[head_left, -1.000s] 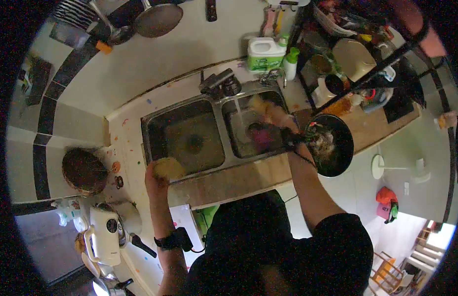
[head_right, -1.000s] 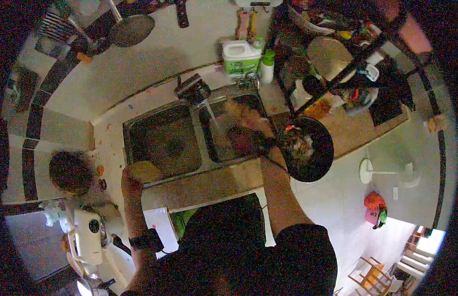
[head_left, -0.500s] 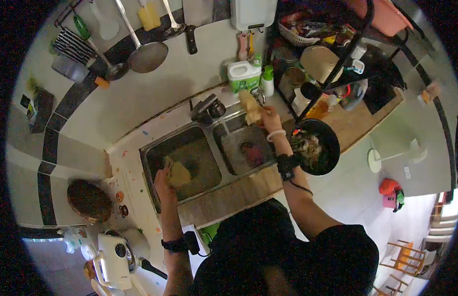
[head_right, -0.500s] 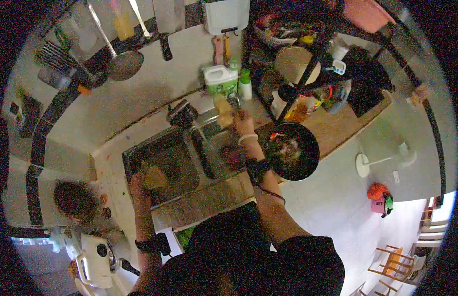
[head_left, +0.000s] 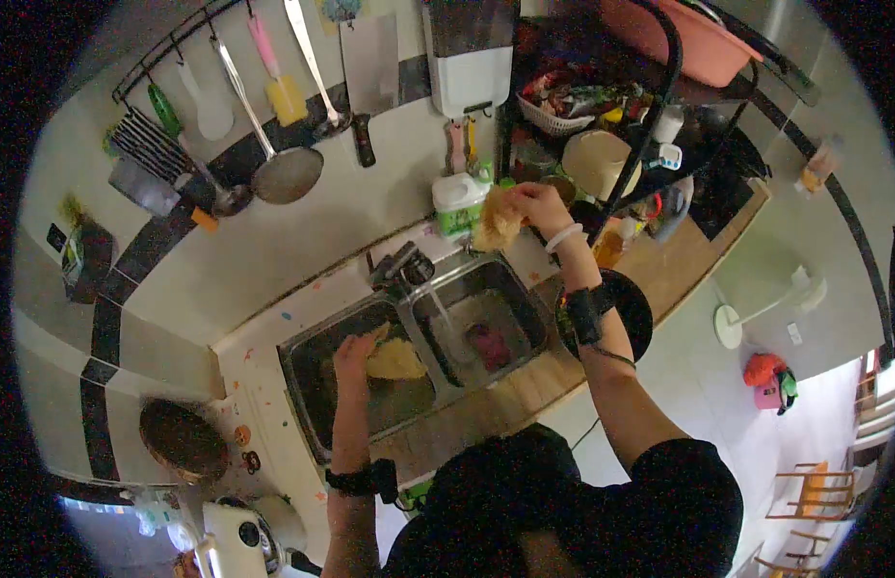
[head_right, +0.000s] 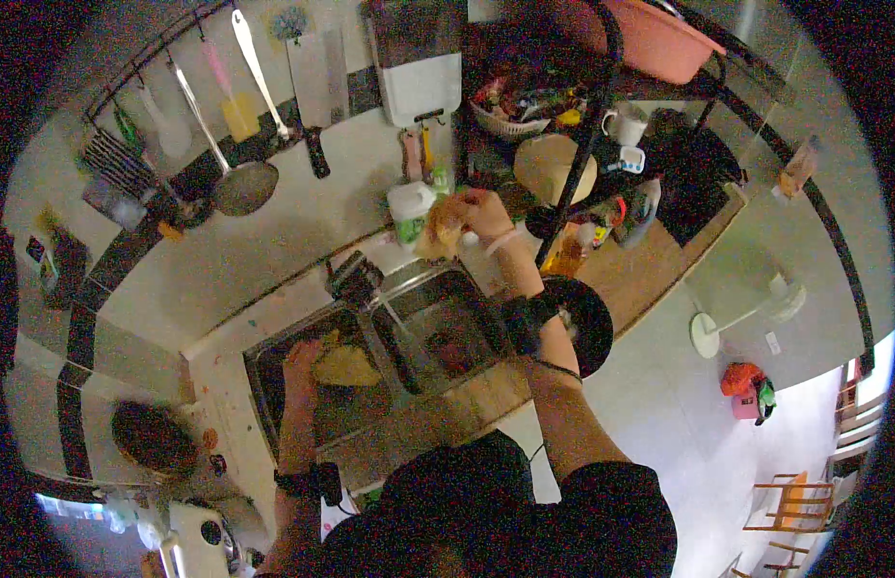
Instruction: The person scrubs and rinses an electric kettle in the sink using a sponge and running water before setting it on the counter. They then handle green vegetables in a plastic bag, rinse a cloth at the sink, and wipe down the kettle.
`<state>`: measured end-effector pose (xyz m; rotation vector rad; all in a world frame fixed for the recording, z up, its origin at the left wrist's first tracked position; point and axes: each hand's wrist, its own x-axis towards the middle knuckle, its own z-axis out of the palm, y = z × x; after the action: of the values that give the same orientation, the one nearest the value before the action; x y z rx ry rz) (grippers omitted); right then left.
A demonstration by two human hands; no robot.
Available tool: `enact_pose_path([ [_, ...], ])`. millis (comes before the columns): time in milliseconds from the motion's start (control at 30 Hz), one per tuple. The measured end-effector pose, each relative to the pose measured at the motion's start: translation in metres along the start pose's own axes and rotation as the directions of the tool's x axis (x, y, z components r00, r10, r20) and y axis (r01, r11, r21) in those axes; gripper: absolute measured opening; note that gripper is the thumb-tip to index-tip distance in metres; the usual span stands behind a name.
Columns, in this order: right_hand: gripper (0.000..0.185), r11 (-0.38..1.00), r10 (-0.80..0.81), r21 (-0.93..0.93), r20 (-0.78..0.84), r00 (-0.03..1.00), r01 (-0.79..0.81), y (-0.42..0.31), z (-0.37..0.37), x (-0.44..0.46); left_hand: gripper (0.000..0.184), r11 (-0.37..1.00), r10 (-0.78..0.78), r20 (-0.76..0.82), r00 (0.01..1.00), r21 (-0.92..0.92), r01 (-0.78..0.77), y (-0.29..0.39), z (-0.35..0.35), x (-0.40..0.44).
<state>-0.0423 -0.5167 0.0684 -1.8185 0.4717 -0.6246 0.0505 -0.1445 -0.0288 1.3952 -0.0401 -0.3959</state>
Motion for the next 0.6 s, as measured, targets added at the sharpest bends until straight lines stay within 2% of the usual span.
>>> enact_pose_path([
  [33,0.028,0.997,-0.066,0.016,-0.132,0.989,0.069,0.000,-0.006,0.017,0.021,1.000,0.010,0.005,1.000,-0.002,-0.010,-0.009,-0.005,0.010],
  [67,0.028,0.990,-0.125,0.025,-0.263,0.957,0.136,-0.008,-0.009,0.025,0.022,0.995,-0.045,0.035,0.998,0.086,0.042,-0.015,-0.013,0.020],
  [100,0.025,0.986,-0.096,0.094,-0.336,0.937,0.135,-0.015,-0.012,0.032,0.023,0.980,-0.104,0.060,0.993,0.177,0.092,-0.023,-0.021,0.028],
  [133,0.025,0.985,-0.103,0.094,-0.344,0.933,0.144,-0.010,-0.015,0.046,0.023,0.981,-0.095,0.067,0.993,0.178,0.082,-0.019,-0.021,0.024],
  [200,0.022,0.977,-0.201,-0.060,-0.582,0.788,0.205,0.018,-0.020,0.094,0.020,1.000,-0.009,0.102,0.995,0.018,0.007,-0.013,-0.019,0.016],
  [233,0.019,0.954,-0.145,0.146,-0.545,0.826,0.263,0.040,-0.015,0.122,0.020,1.000,0.001,0.107,0.994,0.016,-0.003,-0.014,-0.021,0.017],
  [267,0.019,0.951,-0.152,0.147,-0.549,0.822,0.274,0.045,-0.010,0.136,0.018,0.992,-0.040,0.006,0.999,0.118,0.039,-0.015,-0.023,0.019],
  [300,0.020,0.974,-0.042,0.160,-0.559,0.828,0.158,0.048,-0.004,0.150,0.016,0.973,-0.071,-0.102,0.992,0.214,0.092,-0.011,-0.021,0.020],
  [333,0.021,0.983,0.068,0.177,-0.566,0.822,0.041,0.051,0.002,0.163,0.016,0.973,-0.062,-0.099,0.993,0.215,0.082,-0.006,-0.020,0.018],
  [367,0.021,0.996,0.008,0.071,-0.659,0.752,0.051,0.063,0.009,0.182,0.016,0.993,-0.091,-0.076,0.993,0.071,0.097,0.008,-0.012,0.009],
  [400,0.021,0.995,0.006,0.077,-0.659,0.752,0.059,0.072,0.016,0.197,0.016,0.991,-0.117,-0.050,0.992,-0.074,0.113,0.014,-0.009,0.004],
  [433,0.022,0.981,0.026,0.156,-0.699,0.714,0.117,0.081,0.023,0.213,0.016,0.992,-0.108,-0.054,0.993,-0.071,0.104,0.003,-0.023,0.010],
  [467,0.024,0.956,0.052,0.232,-0.735,0.676,0.178,0.085,0.030,0.226,0.016,0.997,-0.072,-0.045,0.996,-0.006,0.071,-0.017,-0.045,0.017],
  [500,0.026,0.993,0.015,0.091,-0.742,0.670,0.079,0.059,0.030,0.215,0.016,0.998,-0.037,-0.035,0.999,0.058,0.038,-0.030,-0.064,0.023],
  [533,0.026,0.992,0.017,0.099,-0.741,0.672,0.084,0.059,0.034,0.224,0.016,0.998,-0.029,-0.039,0.999,0.062,0.031,-0.033,-0.077,0.025],
  [567,0.027,0.985,-0.003,0.110,-0.765,0.644,0.134,0.063,0.039,0.233,0.016,0.949,0.061,-0.001,0.998,0.309,-0.057,-0.036,-0.088,0.028],
  [600,0.029,0.976,-0.019,0.118,-0.788,0.615,0.182,0.074,0.043,0.243,0.015,0.834,0.134,0.056,0.989,0.533,-0.143,-0.028,-0.085,0.028],
])
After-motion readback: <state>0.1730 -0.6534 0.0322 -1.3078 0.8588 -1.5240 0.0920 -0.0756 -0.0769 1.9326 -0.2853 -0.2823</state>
